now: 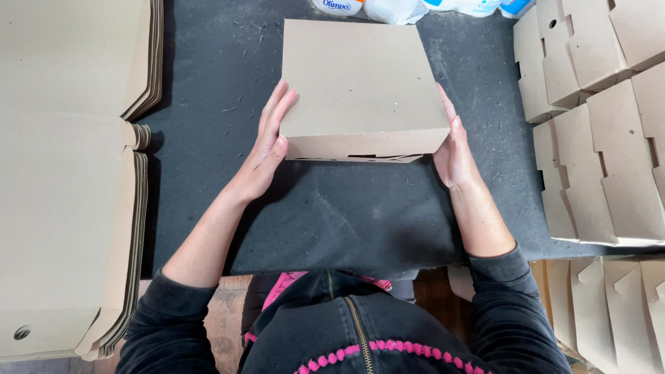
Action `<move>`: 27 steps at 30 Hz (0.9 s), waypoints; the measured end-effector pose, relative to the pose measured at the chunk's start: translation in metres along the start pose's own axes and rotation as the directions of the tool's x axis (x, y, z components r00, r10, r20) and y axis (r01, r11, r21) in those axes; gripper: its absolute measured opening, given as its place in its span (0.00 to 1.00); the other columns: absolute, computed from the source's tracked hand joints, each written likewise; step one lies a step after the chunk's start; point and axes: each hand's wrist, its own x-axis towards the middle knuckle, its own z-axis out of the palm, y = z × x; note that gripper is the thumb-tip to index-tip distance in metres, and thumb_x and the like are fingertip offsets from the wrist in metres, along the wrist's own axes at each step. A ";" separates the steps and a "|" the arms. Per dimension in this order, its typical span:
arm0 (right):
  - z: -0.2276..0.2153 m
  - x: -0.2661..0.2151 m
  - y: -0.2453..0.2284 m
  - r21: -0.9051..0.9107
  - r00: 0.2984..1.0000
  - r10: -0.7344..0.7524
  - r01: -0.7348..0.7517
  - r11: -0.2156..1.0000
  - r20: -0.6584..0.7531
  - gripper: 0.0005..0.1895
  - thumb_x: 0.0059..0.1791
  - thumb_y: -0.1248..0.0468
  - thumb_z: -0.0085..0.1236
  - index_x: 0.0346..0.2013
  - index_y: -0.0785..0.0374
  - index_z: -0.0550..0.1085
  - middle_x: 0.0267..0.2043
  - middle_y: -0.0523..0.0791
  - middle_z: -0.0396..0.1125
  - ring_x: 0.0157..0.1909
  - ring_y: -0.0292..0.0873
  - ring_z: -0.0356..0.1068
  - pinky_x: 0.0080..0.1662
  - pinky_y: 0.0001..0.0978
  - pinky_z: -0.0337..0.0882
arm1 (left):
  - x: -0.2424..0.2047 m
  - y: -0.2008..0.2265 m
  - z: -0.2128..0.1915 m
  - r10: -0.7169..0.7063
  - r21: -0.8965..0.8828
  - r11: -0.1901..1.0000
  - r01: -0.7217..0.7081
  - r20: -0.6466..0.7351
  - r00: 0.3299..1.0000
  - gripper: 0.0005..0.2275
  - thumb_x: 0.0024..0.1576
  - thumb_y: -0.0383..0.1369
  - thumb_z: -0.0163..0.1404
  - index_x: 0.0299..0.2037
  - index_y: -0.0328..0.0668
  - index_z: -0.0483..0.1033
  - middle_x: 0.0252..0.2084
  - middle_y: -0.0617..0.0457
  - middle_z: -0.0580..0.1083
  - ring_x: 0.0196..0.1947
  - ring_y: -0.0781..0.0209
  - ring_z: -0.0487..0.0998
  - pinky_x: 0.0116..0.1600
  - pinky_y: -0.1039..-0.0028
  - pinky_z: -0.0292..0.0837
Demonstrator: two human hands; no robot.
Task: The person assembles cardboard boxes by hand, folding the flaps and tucking the tabs to form individual containers, then stacks the completed boxes on a pile.
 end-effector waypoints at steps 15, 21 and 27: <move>-0.012 -0.002 0.007 -0.019 0.990 0.141 -0.141 0.990 0.019 0.43 0.55 0.44 0.43 0.78 0.62 0.45 0.78 0.61 0.44 0.76 0.65 0.50 0.65 0.67 0.61 | 0.000 0.002 -0.008 -0.024 0.052 0.998 0.024 -0.006 1.000 0.23 0.71 0.40 0.30 0.76 0.45 0.54 0.79 0.43 0.45 0.79 0.37 0.41 0.76 0.39 0.38; -0.020 -0.006 0.010 0.004 0.997 0.004 -0.004 1.000 -0.073 0.45 0.55 0.41 0.47 0.78 0.62 0.49 0.80 0.56 0.43 0.78 0.55 0.47 0.70 0.56 0.57 | 0.001 0.011 -0.007 -0.082 0.041 0.996 0.081 0.045 0.996 0.25 0.68 0.40 0.33 0.76 0.45 0.51 0.80 0.45 0.41 0.79 0.42 0.41 0.73 0.45 0.48; -0.024 -0.009 -0.003 0.042 0.962 0.140 -0.134 0.990 -0.235 0.39 0.54 0.50 0.54 0.76 0.61 0.55 0.63 0.61 0.64 0.65 0.56 0.67 0.62 0.52 0.69 | 0.005 0.007 0.003 -0.173 0.022 0.985 0.172 0.053 0.984 0.27 0.65 0.39 0.40 0.75 0.44 0.53 0.80 0.43 0.39 0.79 0.38 0.38 0.72 0.45 0.49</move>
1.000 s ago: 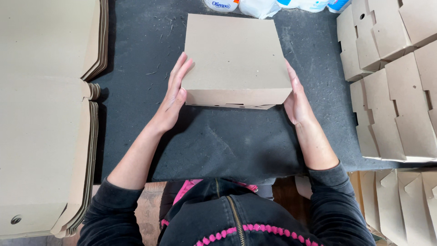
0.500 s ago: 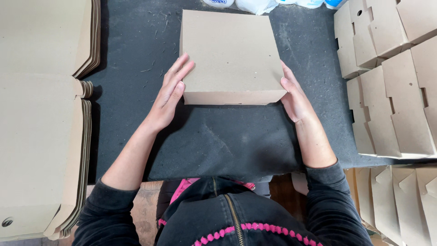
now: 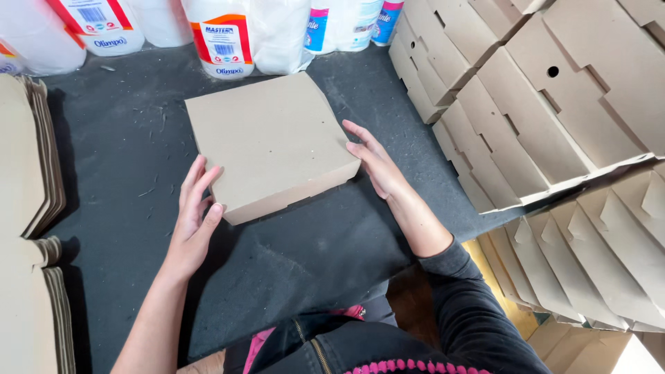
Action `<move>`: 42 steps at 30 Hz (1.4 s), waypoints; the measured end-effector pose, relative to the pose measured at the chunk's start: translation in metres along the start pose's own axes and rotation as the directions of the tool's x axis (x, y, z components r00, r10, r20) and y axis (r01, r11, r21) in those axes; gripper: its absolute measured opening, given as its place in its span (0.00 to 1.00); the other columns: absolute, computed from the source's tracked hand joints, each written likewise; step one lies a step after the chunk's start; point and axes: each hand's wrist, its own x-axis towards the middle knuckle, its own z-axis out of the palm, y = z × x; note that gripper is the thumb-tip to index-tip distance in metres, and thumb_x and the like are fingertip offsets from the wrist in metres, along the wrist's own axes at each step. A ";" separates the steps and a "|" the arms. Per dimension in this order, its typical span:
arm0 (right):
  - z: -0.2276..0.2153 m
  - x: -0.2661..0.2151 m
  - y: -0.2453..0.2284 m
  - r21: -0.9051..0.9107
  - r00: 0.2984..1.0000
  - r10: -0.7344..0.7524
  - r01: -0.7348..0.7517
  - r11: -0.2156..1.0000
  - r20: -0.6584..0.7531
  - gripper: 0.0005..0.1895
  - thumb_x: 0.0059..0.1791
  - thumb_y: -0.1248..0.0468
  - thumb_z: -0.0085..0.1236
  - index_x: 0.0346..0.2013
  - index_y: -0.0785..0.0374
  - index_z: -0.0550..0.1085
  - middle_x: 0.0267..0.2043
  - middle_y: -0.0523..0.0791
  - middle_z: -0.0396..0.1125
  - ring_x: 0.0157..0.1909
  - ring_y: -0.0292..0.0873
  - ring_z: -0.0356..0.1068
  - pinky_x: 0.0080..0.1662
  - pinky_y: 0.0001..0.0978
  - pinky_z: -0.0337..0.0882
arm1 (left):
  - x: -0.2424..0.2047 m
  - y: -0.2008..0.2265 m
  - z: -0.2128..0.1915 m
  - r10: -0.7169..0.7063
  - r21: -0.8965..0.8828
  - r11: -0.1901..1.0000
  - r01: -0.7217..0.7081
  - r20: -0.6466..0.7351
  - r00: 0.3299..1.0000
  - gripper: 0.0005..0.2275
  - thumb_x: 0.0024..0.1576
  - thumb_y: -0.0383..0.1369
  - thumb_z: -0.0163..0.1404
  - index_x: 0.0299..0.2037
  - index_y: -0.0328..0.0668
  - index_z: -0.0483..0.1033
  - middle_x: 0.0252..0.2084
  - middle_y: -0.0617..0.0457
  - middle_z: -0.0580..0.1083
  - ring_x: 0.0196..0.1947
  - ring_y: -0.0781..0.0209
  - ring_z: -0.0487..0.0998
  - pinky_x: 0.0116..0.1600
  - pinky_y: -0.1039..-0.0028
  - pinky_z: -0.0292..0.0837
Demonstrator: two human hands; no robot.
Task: The person assembles cardboard boxes by hand, folding the flaps and tucking the tabs to form individual containers, then stacks the completed boxes on a pile.
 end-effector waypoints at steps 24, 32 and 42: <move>0.057 -0.023 -0.048 -0.575 0.927 -0.163 0.340 0.744 0.336 0.56 0.46 0.43 0.67 0.78 0.55 0.44 0.79 0.54 0.40 0.78 0.61 0.47 0.66 0.57 0.64 | 0.004 0.004 -0.003 -0.210 -0.423 0.901 0.092 -0.242 0.947 0.35 0.61 0.34 0.43 0.77 0.41 0.39 0.79 0.41 0.41 0.78 0.42 0.43 0.75 0.51 0.46; 0.085 -0.002 -0.079 -0.695 0.444 -0.603 0.664 -0.276 0.663 0.20 0.62 0.75 0.42 0.68 0.55 0.66 0.70 0.44 0.63 0.73 0.50 0.64 0.48 0.34 0.67 | -0.003 -0.018 -0.015 -0.074 -0.510 0.849 -0.135 -0.368 0.927 0.26 0.69 0.23 0.34 0.77 0.48 0.41 0.80 0.56 0.46 0.80 0.59 0.50 0.74 0.48 0.60; 0.058 -0.042 -0.259 -0.760 0.211 -0.732 0.242 -0.603 0.648 0.15 0.63 0.63 0.47 0.63 0.43 0.71 0.57 0.36 0.71 0.54 0.41 0.73 0.39 0.29 0.75 | -0.007 -0.012 -0.015 0.152 -0.329 0.909 -0.256 -0.310 0.938 0.37 0.66 0.62 0.34 0.78 0.47 0.42 0.81 0.46 0.36 0.82 0.31 0.45 0.73 0.35 0.60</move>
